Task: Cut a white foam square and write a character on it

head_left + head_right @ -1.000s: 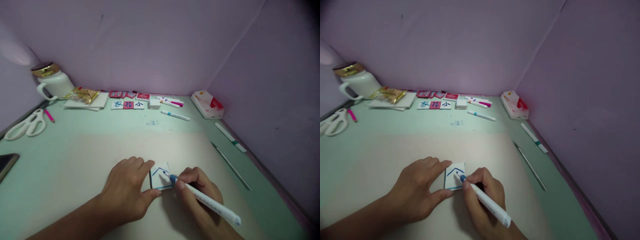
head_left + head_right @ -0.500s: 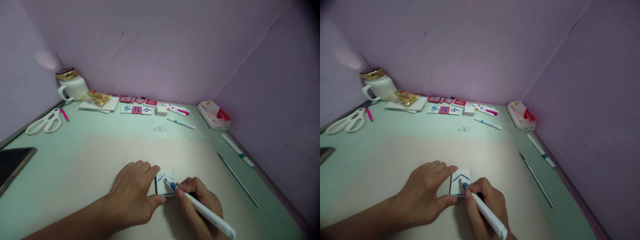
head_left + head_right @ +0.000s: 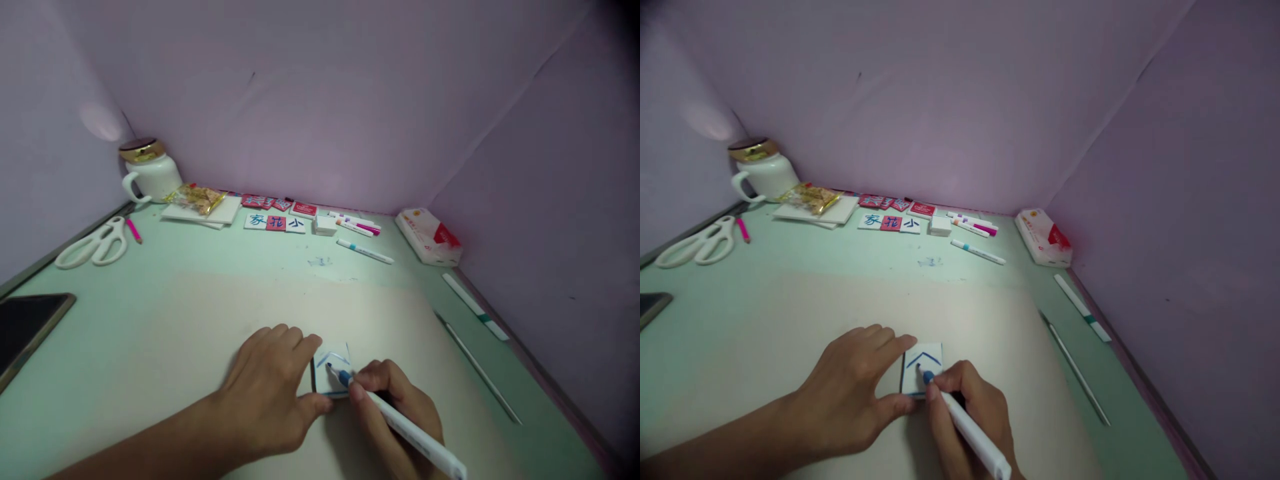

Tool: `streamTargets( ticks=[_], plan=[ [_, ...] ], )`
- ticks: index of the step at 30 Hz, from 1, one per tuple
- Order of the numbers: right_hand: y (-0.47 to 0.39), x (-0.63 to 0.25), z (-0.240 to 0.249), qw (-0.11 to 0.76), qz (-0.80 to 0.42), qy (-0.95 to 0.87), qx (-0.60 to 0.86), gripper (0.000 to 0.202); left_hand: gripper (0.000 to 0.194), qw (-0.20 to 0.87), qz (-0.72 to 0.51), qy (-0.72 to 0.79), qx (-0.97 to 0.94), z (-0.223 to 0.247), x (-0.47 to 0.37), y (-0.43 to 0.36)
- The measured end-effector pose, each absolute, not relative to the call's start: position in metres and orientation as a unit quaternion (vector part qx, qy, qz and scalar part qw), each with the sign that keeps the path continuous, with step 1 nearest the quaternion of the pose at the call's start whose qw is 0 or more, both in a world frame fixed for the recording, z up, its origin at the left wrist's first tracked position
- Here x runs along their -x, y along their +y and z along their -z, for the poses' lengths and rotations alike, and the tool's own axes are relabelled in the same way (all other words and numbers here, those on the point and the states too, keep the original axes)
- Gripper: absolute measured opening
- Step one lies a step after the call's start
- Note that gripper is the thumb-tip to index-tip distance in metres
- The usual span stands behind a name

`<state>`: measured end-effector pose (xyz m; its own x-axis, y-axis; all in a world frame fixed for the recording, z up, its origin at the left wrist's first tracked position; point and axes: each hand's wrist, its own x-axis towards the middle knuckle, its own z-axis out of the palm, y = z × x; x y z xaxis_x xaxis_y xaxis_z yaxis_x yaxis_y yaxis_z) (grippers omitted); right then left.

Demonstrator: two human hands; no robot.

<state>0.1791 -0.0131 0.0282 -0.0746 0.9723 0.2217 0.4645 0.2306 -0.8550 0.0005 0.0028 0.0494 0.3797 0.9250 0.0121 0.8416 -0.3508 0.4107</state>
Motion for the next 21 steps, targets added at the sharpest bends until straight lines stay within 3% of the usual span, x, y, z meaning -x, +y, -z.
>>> streamTargets(
  ticks=[21],
  plan=[
    [-0.0116, -0.1804, -0.0326, 0.415, -0.335, -0.655, 0.536, 0.022, 0.041, 0.164, -0.120, 0.530, -0.824, -0.0470, 0.0007, 0.0047]
  ],
)
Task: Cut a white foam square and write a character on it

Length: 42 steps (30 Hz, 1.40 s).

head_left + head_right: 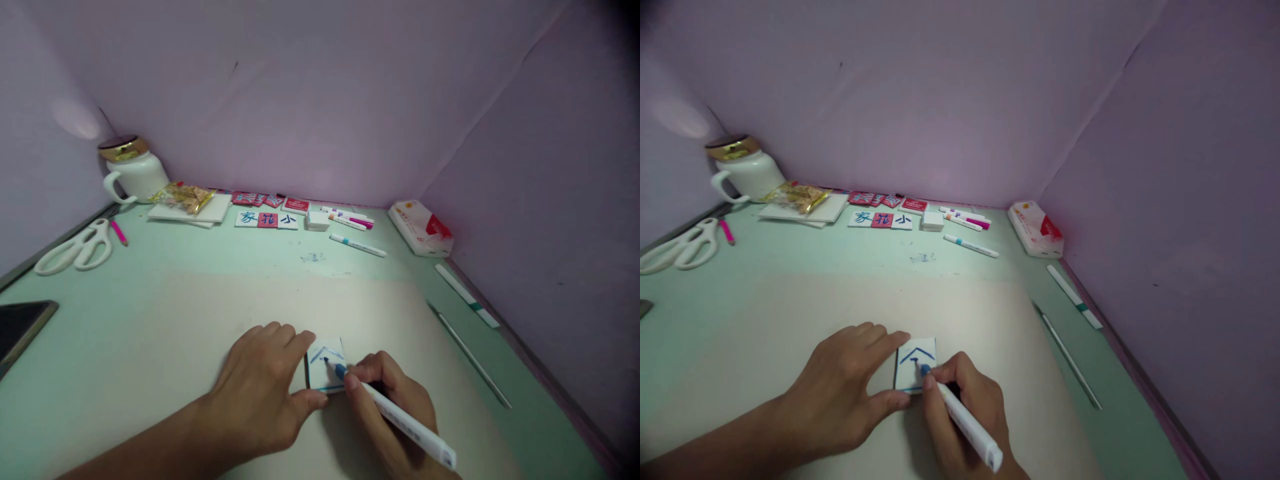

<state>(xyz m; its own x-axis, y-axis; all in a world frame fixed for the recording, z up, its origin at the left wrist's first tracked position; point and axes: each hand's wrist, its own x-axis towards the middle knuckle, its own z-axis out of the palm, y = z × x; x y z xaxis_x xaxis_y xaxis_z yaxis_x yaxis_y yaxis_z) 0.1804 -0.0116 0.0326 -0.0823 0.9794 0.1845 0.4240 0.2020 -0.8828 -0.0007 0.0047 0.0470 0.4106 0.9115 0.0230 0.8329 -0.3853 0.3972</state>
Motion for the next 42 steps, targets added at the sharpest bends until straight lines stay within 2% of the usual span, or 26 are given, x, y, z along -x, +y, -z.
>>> streamTargets(
  ticks=[11, 18, 24, 42],
  plan=[
    [-0.009, -0.187, -0.029, 0.417, -0.282, -0.673, 0.542, 0.023, 0.043, 0.167, -0.118, 0.535, -0.820, -0.045, 0.001, 0.004],
    [-0.014, -0.181, -0.033, 0.424, -0.300, -0.621, 0.587, 0.024, 0.041, 0.169, -0.114, 0.534, -0.821, -0.045, 0.001, 0.003],
    [-0.020, -0.185, -0.032, 0.458, -0.282, -0.663, 0.521, 0.014, 0.043, 0.172, -0.122, 0.539, -0.815, -0.044, 0.000, 0.004],
    [-0.022, -0.182, -0.029, 0.418, -0.310, -0.651, 0.552, 0.018, 0.044, 0.170, -0.128, 0.543, -0.813, -0.045, 0.001, 0.003]
  ],
)
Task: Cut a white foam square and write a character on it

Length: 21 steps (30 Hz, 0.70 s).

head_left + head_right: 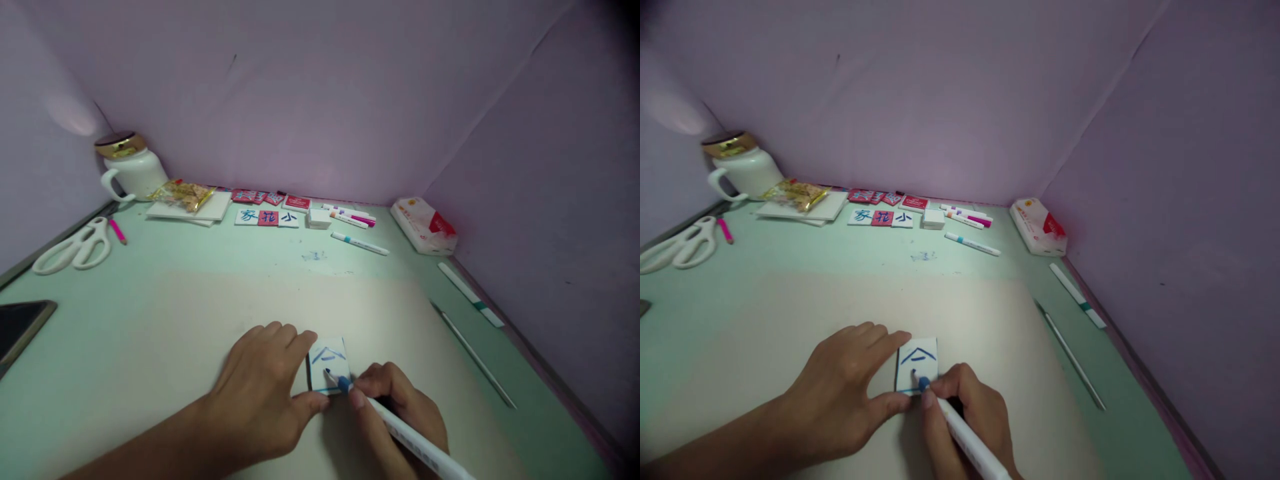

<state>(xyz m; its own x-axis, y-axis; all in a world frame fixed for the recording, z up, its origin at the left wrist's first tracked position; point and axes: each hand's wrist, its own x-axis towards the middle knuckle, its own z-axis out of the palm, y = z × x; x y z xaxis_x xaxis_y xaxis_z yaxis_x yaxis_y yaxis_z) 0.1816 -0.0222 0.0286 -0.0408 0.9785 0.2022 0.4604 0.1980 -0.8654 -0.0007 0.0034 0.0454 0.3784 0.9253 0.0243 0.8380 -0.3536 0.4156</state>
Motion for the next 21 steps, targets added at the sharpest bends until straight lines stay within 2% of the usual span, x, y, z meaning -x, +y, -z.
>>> streamTargets(
  ticks=[21],
  plan=[
    [-0.0196, -0.1784, -0.0272, 0.411, -0.297, -0.657, 0.558, 0.021, 0.044, 0.174, -0.119, 0.541, -0.814, -0.0472, -0.0003, 0.0034]
  ],
)
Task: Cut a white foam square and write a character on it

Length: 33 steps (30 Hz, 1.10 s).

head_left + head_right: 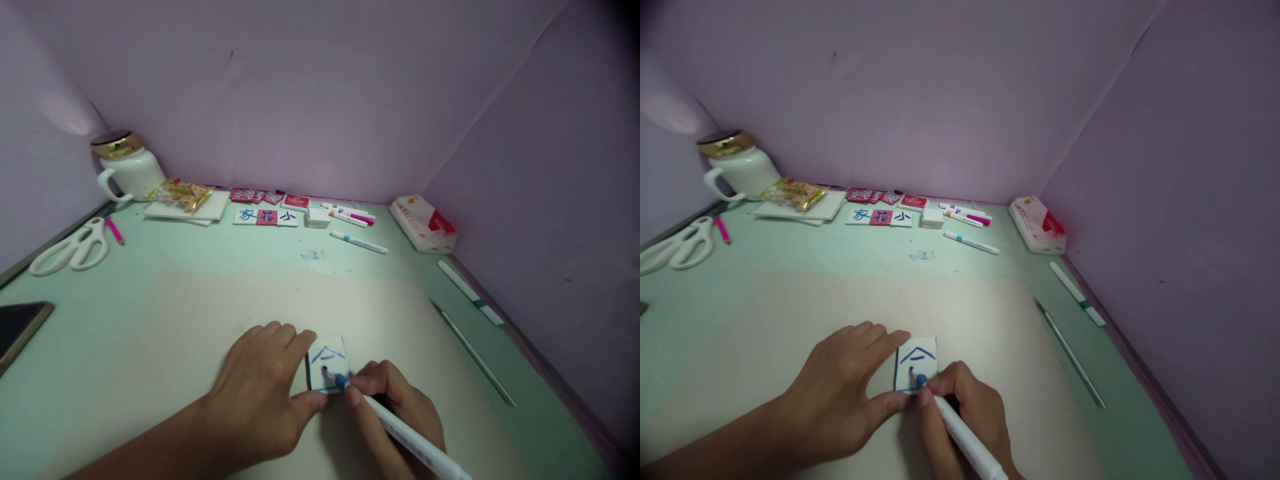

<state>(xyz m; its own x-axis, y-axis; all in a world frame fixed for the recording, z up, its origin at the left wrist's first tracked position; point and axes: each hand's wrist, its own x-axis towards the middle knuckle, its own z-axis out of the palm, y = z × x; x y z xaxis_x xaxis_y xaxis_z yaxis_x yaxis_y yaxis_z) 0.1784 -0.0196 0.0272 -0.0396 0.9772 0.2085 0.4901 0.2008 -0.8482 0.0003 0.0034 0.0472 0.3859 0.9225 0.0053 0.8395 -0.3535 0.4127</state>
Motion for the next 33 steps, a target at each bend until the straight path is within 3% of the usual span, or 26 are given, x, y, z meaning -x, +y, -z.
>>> streamTargets(
  ticks=[33],
  plan=[
    [-0.0195, -0.1787, -0.0303, 0.422, -0.322, -0.623, 0.575, 0.024, 0.044, 0.157, -0.120, 0.539, -0.819, -0.0442, -0.0003, 0.0029]
  ],
)
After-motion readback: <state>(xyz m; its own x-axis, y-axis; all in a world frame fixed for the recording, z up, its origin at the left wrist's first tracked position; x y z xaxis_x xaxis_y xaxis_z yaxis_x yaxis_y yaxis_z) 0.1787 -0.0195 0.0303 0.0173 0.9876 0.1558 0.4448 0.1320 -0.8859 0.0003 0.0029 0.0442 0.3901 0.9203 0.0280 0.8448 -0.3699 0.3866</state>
